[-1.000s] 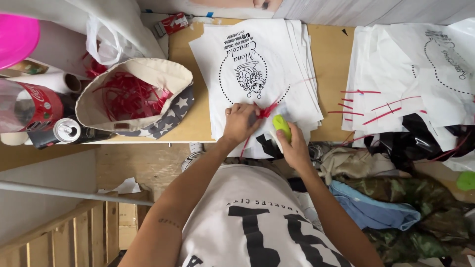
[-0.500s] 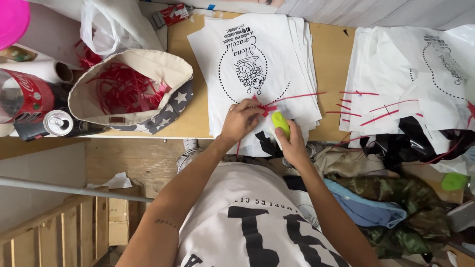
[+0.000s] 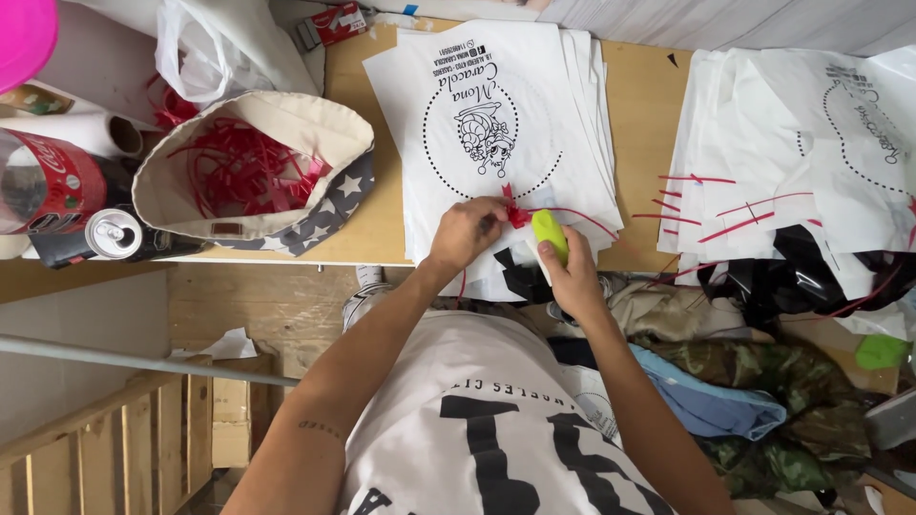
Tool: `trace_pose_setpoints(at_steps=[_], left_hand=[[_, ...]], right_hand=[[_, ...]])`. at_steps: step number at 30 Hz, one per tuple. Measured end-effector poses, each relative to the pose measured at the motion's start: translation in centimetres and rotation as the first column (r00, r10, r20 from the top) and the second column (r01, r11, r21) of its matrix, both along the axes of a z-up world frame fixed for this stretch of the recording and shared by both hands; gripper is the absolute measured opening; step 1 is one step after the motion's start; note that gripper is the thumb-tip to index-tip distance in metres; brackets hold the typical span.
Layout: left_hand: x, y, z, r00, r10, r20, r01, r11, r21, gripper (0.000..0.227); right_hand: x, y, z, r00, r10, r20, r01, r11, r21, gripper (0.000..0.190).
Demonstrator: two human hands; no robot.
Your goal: The person ties red ribbons on white shopping bags using a handheld stapler to secure the knots. They repeatedly pick up bags, tie the ribbons, staple them, and place the finished bags into a pile.
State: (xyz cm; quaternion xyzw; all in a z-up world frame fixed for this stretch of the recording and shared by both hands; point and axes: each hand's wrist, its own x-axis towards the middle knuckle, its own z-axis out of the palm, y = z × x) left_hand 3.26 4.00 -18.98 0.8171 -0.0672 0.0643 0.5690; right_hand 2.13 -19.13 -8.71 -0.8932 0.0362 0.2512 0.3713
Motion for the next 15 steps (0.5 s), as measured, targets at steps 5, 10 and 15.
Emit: trace_pose_setpoints(at_steps=[5,10,15], left_hand=[[0.1,0.0,1.8,1.000,0.020,-0.001,-0.020,0.999,0.039,0.023],[0.0,-0.3,1.7,0.997,0.071,-0.038,-0.068,0.995,0.078,0.020],[0.1,0.0,1.4,0.983,0.132,-0.124,-0.129,0.991,0.034,0.018]], right_hand=[[-0.1,0.3,0.1,0.999,0.031,0.010,-0.031,0.999,-0.010,0.075],[-0.1,1.0,-0.2,0.997,0.063,0.036,-0.060,0.996,-0.067,0.077],[0.1,0.1,-2.4,0.916,0.296,0.271,-0.188,0.914,-0.360,0.067]])
